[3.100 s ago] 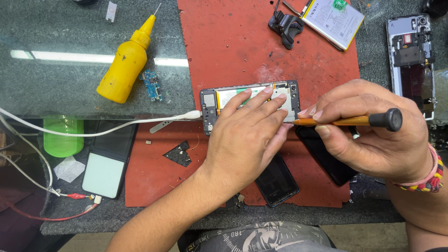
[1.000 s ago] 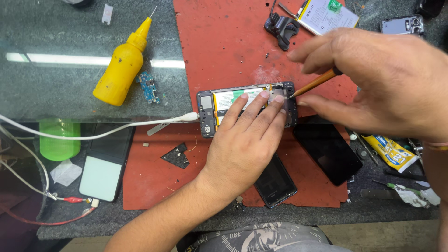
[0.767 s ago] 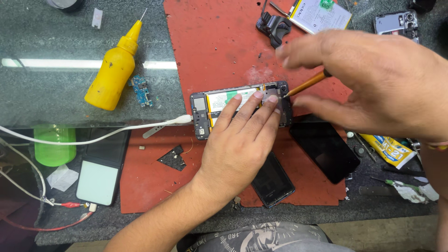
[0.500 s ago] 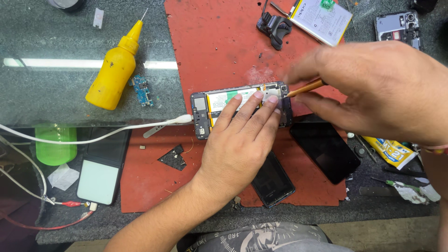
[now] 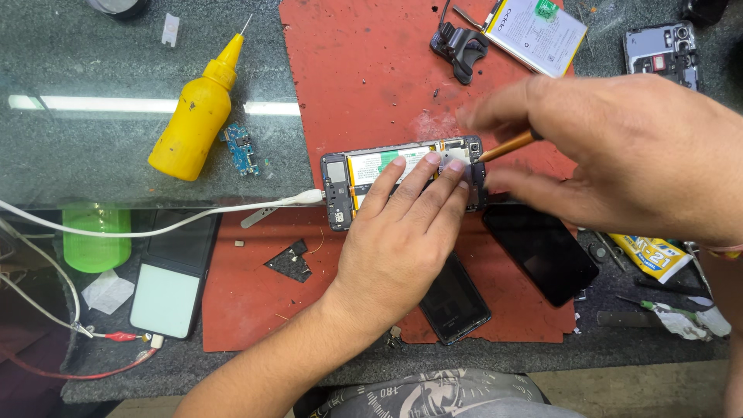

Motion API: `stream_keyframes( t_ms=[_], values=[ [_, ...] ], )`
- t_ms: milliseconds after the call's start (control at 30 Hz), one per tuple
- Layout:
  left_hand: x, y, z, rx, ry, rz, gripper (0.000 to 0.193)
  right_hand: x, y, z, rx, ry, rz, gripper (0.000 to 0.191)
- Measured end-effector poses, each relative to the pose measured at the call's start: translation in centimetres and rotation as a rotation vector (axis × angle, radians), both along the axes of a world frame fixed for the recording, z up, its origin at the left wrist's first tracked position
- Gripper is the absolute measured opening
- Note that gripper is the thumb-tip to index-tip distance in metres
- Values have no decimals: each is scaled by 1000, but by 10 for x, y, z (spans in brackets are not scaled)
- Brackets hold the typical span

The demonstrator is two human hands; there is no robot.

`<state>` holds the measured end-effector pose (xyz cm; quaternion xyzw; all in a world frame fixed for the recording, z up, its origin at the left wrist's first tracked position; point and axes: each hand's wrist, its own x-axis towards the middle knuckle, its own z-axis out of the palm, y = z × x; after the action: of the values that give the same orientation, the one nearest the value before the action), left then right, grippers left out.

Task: The person works on a disassembled smartphone on a repair bench, using a wooden-handled pry tool to press and adjust the internal frame and battery area. They then fit the blue back cover onto the phone body, press it into place, and plug a charging cable into the phone to test it.

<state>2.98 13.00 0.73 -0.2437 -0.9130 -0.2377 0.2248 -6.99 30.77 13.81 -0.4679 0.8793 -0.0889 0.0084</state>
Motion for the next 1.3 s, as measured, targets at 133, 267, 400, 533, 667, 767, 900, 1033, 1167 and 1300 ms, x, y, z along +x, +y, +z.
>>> stream_keyframes(
  t_ms=[133,267,400,533,667,767,900,1033,1167,1300],
  values=[
    [1,-2,-2,15,6,-8,34,4,2,-2,183,62,-180,34],
    [1,-2,-3,6,8,-6,35,2,6,-4,-31,64,0,45],
    [2,-2,-3,9,8,-7,34,0,7,-9,94,62,-148,36],
    [0,-3,-3,15,16,-8,37,-2,7,-7,-78,43,55,39],
    [0,-4,-4,20,11,-8,34,0,3,-7,38,43,-113,29],
    [1,-6,-4,14,17,-1,34,1,0,-7,47,64,-94,36],
    [4,-9,-3,17,27,-1,33,3,-1,-8,13,62,-84,36],
    [6,-11,-3,17,38,-1,33,7,0,-9,-15,80,-20,43],
    [8,-13,-3,13,36,-6,33,8,-1,-4,-29,-90,-69,30],
    [9,-14,-2,24,37,-6,33,8,-8,-3,-371,-91,-23,35]
  ],
)
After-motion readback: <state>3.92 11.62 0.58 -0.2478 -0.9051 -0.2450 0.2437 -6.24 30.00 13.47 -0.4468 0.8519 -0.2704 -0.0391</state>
